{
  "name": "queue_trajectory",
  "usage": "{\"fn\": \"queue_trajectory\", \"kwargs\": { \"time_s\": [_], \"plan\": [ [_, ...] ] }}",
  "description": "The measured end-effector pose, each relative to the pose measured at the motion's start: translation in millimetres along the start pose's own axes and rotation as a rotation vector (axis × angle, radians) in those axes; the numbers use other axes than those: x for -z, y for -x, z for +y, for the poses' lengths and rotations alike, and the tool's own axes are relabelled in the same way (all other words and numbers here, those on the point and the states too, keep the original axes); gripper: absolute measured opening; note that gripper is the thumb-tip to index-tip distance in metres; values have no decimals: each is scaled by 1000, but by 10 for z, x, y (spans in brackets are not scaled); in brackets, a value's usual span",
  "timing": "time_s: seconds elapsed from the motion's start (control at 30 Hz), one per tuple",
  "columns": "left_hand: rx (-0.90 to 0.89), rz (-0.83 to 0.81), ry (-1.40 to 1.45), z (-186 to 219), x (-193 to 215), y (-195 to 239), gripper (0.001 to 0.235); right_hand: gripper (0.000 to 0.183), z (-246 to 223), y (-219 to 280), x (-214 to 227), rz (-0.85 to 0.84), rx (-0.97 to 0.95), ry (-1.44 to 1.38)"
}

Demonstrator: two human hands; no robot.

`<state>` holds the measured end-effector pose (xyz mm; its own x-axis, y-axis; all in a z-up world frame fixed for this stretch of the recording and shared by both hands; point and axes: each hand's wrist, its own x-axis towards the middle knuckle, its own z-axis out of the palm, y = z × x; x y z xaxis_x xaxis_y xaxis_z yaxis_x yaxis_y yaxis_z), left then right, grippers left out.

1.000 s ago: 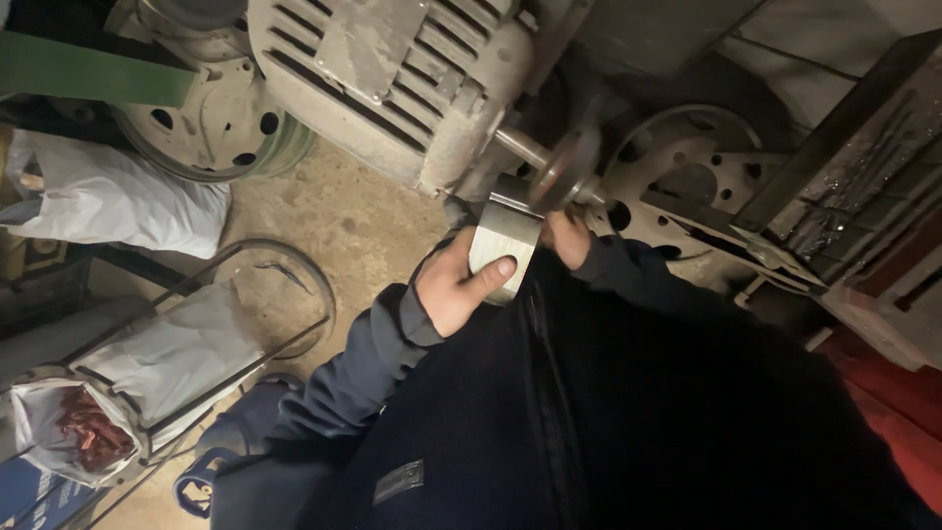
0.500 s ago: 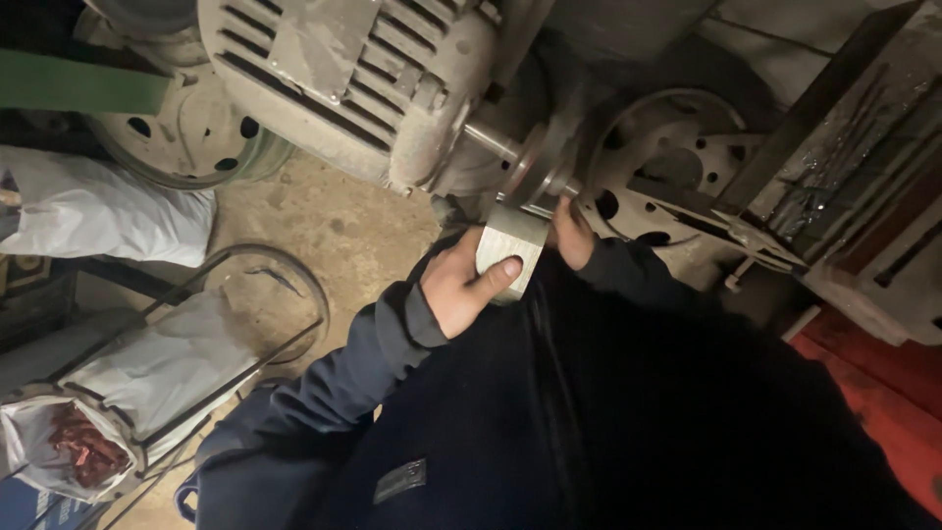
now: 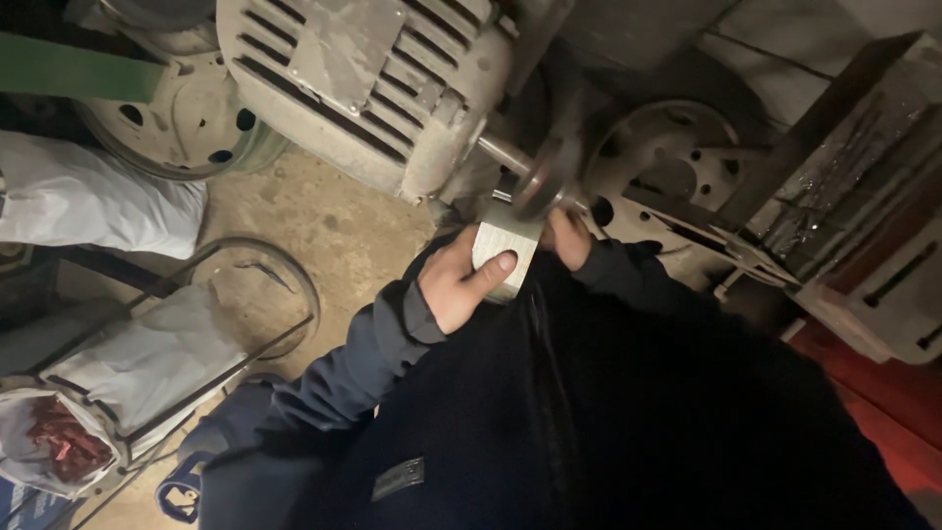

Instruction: Polishing a metal stator part using a bench-mounted grinding wheel.

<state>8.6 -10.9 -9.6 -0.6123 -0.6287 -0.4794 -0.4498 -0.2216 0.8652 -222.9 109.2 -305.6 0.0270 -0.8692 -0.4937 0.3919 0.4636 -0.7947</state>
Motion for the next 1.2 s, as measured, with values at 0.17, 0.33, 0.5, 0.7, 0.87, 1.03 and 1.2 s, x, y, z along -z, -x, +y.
{"fn": "queue_trajectory", "kwargs": {
  "time_s": [0.17,0.33,0.5,0.7,0.87,1.03,1.2],
  "plan": [
    [15,14,28,-49,40,-15,54,52,-252,-18,-189,26,-55,76],
    [30,19,50,-11,74,17,52,52,-208,-78,-250,43,-120,5],
    [-1,61,83,-75,41,79,51,53,-171,-90,-246,38,-237,-15],
    [-70,-11,499,-468,-10,49,39,52,-625,301,-366,-104,-51,-39],
    [-172,-113,443,-726,168,67,34,75,-1436,644,-501,-325,237,186],
    [-297,-349,131,-385,397,74,36,97,-1716,805,-711,-521,446,464],
    [-151,-355,210,-523,307,14,33,91,-1580,909,-691,-475,299,492]
  ]
}}
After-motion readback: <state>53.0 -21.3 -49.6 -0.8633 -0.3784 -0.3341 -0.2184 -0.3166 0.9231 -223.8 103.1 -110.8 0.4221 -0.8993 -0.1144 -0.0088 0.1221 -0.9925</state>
